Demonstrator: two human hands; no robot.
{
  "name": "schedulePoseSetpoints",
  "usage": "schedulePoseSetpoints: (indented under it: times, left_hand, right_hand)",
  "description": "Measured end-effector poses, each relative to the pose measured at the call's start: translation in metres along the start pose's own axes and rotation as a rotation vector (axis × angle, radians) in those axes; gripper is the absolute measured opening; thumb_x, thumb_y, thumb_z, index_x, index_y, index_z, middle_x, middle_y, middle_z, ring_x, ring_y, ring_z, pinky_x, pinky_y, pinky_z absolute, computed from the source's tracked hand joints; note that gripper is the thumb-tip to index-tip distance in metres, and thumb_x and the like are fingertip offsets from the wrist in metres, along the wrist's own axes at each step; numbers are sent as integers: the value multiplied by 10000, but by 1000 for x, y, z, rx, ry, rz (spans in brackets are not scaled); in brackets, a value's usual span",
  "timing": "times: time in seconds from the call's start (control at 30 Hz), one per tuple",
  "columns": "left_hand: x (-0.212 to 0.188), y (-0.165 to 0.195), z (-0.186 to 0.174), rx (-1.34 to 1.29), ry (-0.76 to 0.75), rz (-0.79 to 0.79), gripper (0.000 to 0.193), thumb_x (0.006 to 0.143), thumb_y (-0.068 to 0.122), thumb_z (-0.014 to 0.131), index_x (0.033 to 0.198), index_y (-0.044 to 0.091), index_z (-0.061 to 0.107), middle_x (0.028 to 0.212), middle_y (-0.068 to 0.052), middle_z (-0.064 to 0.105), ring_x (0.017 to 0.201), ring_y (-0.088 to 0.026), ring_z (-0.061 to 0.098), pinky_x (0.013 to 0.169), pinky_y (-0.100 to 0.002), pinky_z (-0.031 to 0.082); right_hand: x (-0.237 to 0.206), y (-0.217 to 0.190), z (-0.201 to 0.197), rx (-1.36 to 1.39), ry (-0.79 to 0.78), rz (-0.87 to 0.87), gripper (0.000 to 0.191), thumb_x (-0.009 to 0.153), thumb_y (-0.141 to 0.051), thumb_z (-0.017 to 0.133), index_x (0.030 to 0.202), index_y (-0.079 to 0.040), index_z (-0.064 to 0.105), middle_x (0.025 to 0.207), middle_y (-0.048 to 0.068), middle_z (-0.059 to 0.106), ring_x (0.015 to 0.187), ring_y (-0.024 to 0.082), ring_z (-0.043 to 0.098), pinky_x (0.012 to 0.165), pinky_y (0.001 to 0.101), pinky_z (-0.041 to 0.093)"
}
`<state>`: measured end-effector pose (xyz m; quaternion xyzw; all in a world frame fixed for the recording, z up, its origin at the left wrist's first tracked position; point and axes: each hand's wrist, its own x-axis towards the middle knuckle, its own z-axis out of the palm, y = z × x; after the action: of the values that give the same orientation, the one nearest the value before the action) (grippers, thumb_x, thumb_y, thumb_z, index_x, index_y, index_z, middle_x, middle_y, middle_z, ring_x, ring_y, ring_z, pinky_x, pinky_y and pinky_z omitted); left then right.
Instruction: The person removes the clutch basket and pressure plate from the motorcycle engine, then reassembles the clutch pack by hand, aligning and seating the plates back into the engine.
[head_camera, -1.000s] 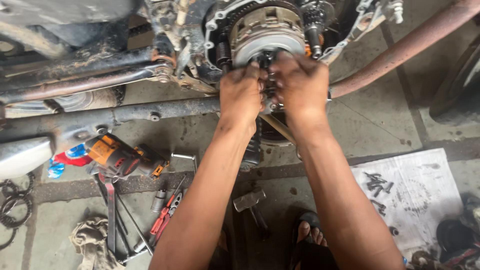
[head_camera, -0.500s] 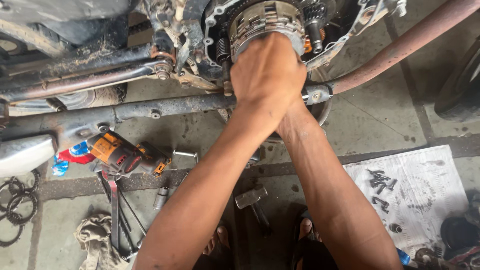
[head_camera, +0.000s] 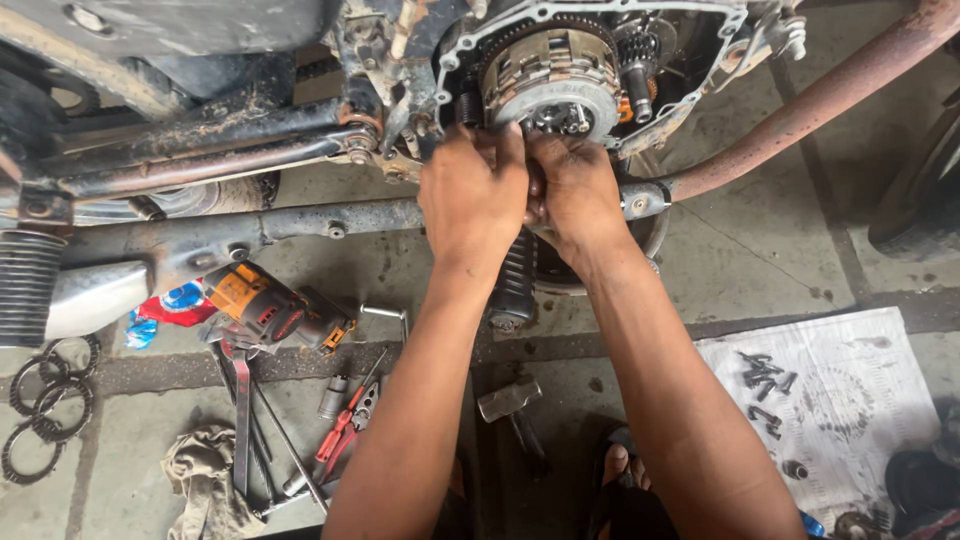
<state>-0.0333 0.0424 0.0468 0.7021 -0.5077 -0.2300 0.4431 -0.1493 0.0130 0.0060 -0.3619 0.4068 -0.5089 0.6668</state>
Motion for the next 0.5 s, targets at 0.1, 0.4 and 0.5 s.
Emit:
schedulePoseSetpoints:
  times: [0.1, 0.4, 0.5]
  left_hand:
    - [5, -11, 7, -56, -173, -86, 398, 953, 379, 612, 791, 61, 790, 720, -111, 778, 723, -250, 759, 735, -367, 543]
    - [19, -25, 30, -797, -345, -446, 224, 909, 259, 699, 831, 54, 747, 628, -24, 630, 502, -90, 470, 418, -265, 294]
    - [20, -22, 35, -834, -309, -486, 167, 881, 203, 699, 835, 55, 763, 663, 24, 580, 513, -84, 447, 433, -265, 318]
  right_hand:
    - [0, -6, 2, -155, 54, -69, 334, 1036, -211, 575, 773, -13, 627, 589, 21, 545, 428, 113, 492, 393, 272, 423]
    - [-23, -26, 1, -490, 207, -230, 254, 979, -190, 621, 879, 17, 729, 672, 21, 660, 497, 75, 565, 417, 240, 468]
    - [-31, -34, 0, -412, 358, -226, 245, 958, -201, 630, 870, 3, 735, 663, 16, 670, 462, 80, 549, 375, 247, 457]
